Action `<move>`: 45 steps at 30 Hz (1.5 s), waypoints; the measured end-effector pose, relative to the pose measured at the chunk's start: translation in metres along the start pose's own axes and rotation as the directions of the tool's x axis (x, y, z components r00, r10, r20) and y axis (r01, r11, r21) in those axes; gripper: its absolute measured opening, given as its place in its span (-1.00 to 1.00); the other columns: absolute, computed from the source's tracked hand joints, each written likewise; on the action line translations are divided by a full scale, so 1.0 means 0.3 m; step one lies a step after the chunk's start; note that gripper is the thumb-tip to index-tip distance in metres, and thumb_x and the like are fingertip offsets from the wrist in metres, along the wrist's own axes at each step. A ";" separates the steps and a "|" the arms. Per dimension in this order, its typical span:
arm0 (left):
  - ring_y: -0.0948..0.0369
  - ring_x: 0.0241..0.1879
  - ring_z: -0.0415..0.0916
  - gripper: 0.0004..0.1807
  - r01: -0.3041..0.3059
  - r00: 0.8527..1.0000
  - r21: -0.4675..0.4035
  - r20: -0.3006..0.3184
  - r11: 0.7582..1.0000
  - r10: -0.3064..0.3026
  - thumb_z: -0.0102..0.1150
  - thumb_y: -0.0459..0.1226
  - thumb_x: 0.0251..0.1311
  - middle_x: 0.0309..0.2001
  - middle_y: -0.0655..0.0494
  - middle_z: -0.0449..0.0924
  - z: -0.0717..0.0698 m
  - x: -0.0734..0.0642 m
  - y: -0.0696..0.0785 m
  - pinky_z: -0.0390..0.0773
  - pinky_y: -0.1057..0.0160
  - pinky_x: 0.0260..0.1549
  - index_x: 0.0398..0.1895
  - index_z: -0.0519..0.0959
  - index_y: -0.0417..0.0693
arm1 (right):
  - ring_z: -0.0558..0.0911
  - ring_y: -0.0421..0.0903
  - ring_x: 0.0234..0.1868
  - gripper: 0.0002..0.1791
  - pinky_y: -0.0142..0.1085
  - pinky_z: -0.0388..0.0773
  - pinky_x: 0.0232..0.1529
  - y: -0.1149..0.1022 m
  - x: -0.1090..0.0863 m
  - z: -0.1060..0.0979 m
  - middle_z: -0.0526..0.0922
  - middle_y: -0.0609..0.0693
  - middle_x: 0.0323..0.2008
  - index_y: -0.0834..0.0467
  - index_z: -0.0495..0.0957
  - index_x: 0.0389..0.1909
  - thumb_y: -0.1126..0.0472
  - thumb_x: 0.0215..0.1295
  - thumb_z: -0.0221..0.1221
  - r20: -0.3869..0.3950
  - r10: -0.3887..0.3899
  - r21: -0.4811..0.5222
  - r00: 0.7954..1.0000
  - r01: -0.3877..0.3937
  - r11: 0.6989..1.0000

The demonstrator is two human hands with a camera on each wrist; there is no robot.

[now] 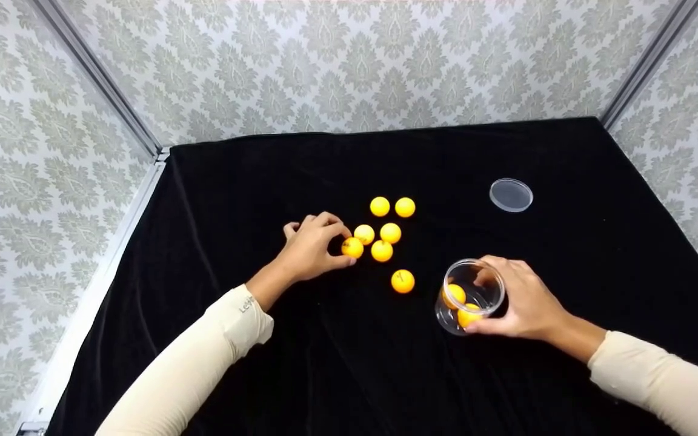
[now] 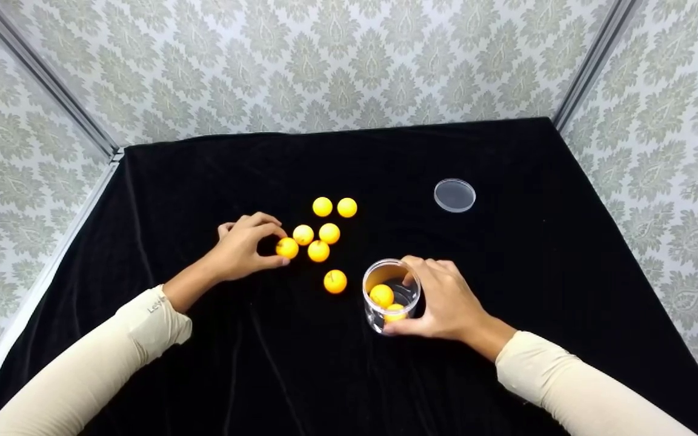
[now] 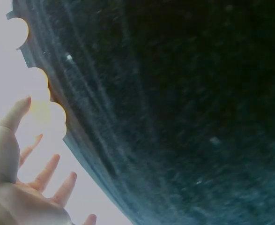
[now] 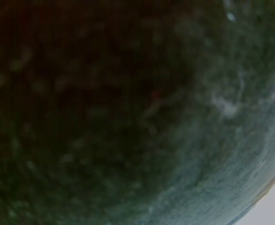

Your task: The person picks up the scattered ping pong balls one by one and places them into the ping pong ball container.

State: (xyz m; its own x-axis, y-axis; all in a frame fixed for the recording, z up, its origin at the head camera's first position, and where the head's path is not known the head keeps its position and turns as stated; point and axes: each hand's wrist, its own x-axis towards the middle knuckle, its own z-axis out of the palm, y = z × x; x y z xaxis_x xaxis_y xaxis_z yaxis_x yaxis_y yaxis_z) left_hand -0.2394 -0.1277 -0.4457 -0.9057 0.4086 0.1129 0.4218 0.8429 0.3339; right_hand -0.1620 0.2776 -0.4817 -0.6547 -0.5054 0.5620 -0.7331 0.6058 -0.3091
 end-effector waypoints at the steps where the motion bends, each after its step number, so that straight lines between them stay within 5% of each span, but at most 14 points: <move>1: 0.01 0.18 0.42 -0.55 -0.003 1.000 -0.001 -0.004 1.000 0.003 0.42 0.19 0.09 0.22 0.22 0.47 -0.005 0.004 0.005 0.13 -0.35 0.18 0.01 0.65 0.30 | 0.64 -0.09 -0.04 0.17 -0.20 0.35 0.13 -0.001 0.000 -0.001 0.70 -0.15 -0.08 0.12 0.47 0.29 -0.37 -0.41 0.60 -0.001 0.000 -0.001 1.000 0.000 1.000; 12: 0.04 0.22 0.39 -0.56 -0.086 0.996 -0.021 -0.032 0.996 0.086 0.46 0.15 0.07 0.21 0.22 0.49 -0.060 0.043 0.112 0.10 -0.36 0.22 0.00 0.65 0.28 | 0.64 -0.10 -0.06 0.18 -0.23 0.33 0.16 -0.004 -0.005 -0.002 0.72 -0.24 -0.19 0.13 0.47 0.27 -0.36 -0.44 0.62 0.000 0.022 0.012 1.000 -0.022 1.000; 23: 0.10 0.23 0.37 -0.53 -0.176 0.984 -0.015 -0.023 0.984 0.176 0.43 0.20 0.07 0.22 0.26 0.49 -0.084 0.034 0.215 0.13 -0.33 0.22 0.01 0.64 0.31 | 0.65 -0.10 -0.07 0.18 -0.23 0.33 0.16 -0.005 -0.004 0.003 0.73 -0.26 -0.23 0.15 0.47 0.26 -0.36 -0.44 0.62 -0.002 0.021 0.012 1.000 -0.021 1.000; 45: 0.14 0.29 0.37 -0.51 -0.329 0.943 -0.052 -0.072 0.943 0.325 0.41 0.24 0.06 0.27 0.30 0.47 -0.100 0.042 0.391 0.15 -0.30 0.22 0.01 0.63 0.32 | 0.64 -0.10 -0.07 0.16 -0.23 0.35 0.15 -0.004 0.001 0.004 0.70 -0.21 -0.15 0.14 0.46 0.27 -0.35 -0.42 0.62 -0.008 0.012 0.014 1.000 -0.011 1.000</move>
State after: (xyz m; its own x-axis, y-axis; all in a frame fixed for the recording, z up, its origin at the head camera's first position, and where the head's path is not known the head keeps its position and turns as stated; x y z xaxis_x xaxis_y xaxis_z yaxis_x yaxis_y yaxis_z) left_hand -0.2026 -0.0342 -0.3771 -0.7200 0.6339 0.2826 0.6936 0.6423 0.3263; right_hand -0.1616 0.2760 -0.4822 -0.6616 -0.4933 0.5647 -0.7280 0.6032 -0.3260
